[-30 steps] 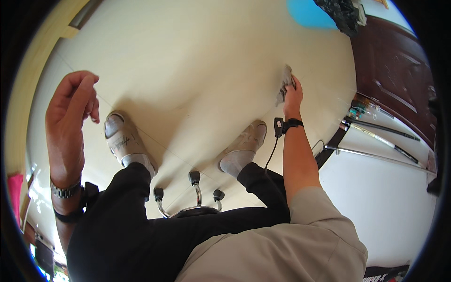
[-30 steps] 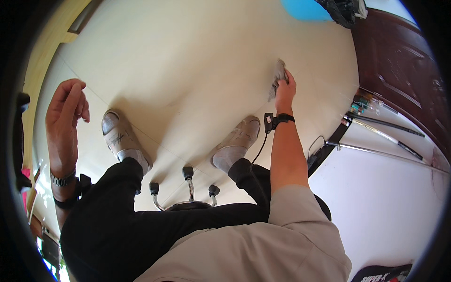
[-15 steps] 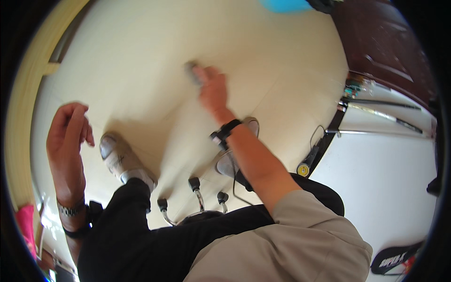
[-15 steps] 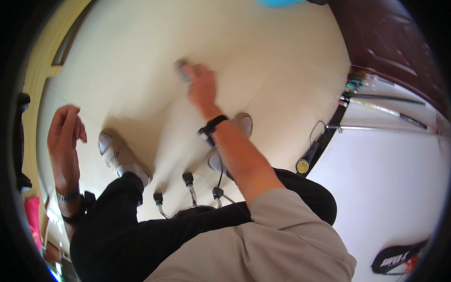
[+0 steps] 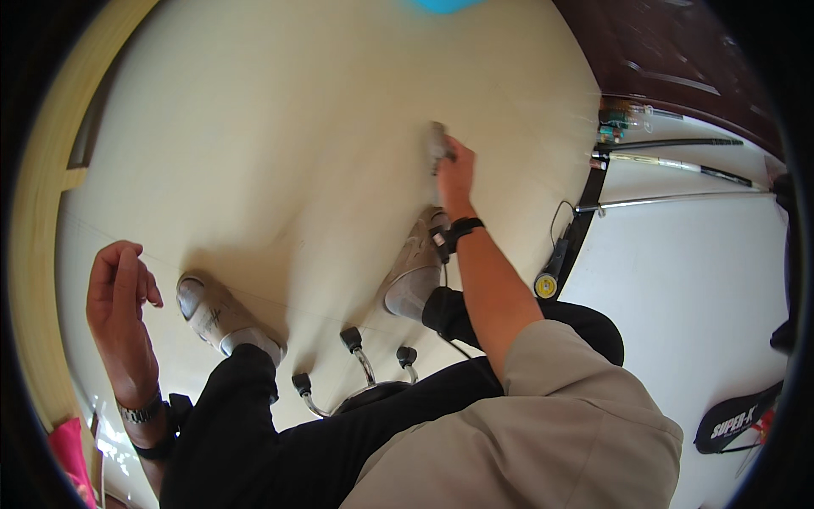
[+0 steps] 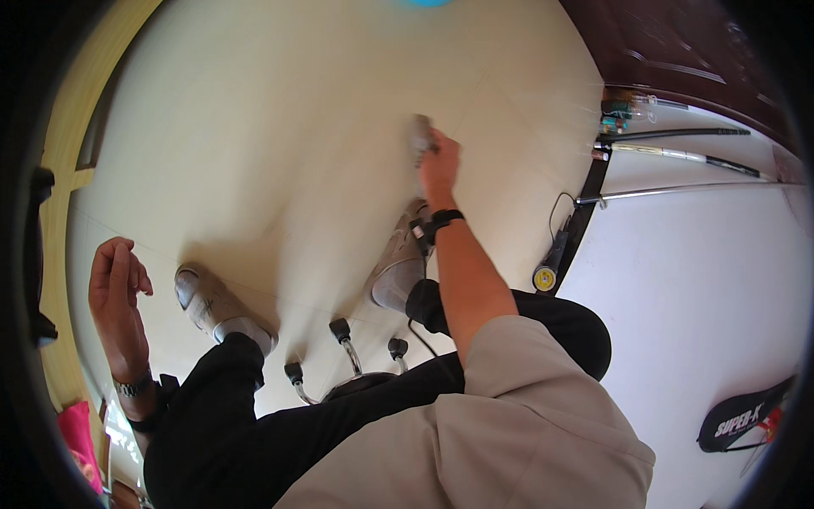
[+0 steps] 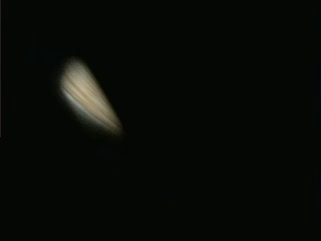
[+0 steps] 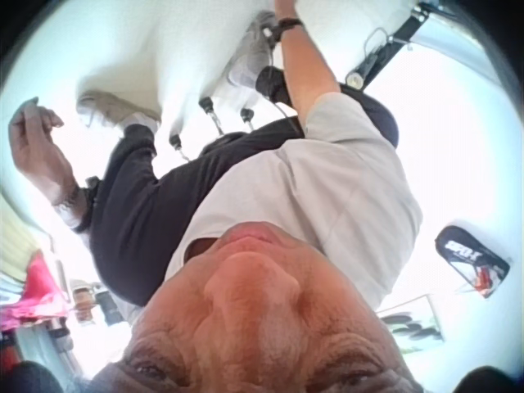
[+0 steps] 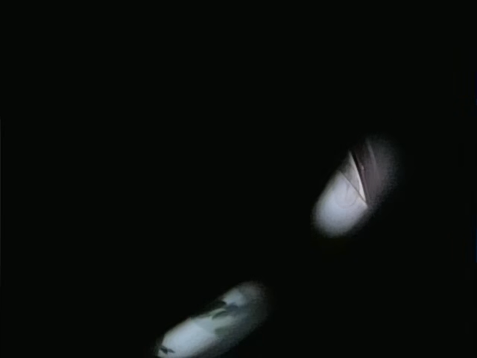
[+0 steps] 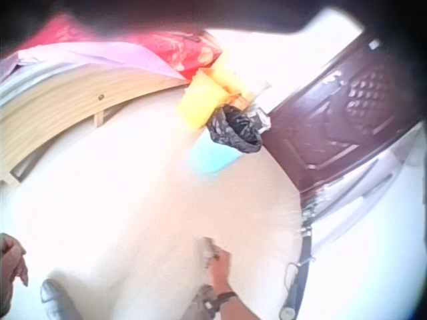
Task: The person wipes the tiled floor with a cloth while seated on a wheeled office chair. They move the chair to reach different areas, including under a bed, and continue wiping the floor surface.
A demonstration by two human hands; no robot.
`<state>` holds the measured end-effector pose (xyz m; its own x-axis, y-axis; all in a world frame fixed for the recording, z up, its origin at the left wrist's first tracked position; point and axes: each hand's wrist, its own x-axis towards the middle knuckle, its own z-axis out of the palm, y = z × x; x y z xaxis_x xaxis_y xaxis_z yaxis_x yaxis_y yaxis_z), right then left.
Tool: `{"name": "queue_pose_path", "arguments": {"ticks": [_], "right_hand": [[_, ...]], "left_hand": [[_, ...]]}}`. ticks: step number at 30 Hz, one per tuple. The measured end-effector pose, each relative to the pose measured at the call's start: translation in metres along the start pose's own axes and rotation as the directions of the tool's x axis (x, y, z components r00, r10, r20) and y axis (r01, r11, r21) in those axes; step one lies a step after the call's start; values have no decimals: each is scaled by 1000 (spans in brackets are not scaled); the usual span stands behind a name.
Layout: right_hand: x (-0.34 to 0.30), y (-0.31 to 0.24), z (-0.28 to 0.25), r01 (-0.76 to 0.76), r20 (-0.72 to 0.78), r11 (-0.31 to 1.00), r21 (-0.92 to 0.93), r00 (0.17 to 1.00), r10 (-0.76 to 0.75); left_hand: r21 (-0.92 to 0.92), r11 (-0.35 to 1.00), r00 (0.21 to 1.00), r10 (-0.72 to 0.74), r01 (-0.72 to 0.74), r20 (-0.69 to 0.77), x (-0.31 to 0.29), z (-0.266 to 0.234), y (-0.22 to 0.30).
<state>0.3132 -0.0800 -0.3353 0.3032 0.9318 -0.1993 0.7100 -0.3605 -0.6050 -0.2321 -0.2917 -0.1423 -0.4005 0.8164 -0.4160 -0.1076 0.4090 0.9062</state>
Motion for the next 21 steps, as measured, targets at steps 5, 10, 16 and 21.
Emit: {"name": "queue_pose_path", "arguments": {"ticks": [5, 10, 16, 21], "right_hand": [[-39, 20, 44, 42, -78, 886, -463, 993, -88], [-160, -38, 123, 352, 120, 869, -348, 936, -331], [-151, -64, 100, 381, 236, 923, 61, 893, -384], [-20, 5, 35, 12, -121, 969, 248, 993, 19]], "left_hand": [[3, 1000, 1000, -18, 18, -23, -3, 1, 5], [41, 999, 1000, -17, 17, -4, 1, 11, 11], [26, 1000, 1000, -15, 14, 19, 1, 10, 8], [18, 999, 999, -38, 38, 0, 1, 7, 3]]}}
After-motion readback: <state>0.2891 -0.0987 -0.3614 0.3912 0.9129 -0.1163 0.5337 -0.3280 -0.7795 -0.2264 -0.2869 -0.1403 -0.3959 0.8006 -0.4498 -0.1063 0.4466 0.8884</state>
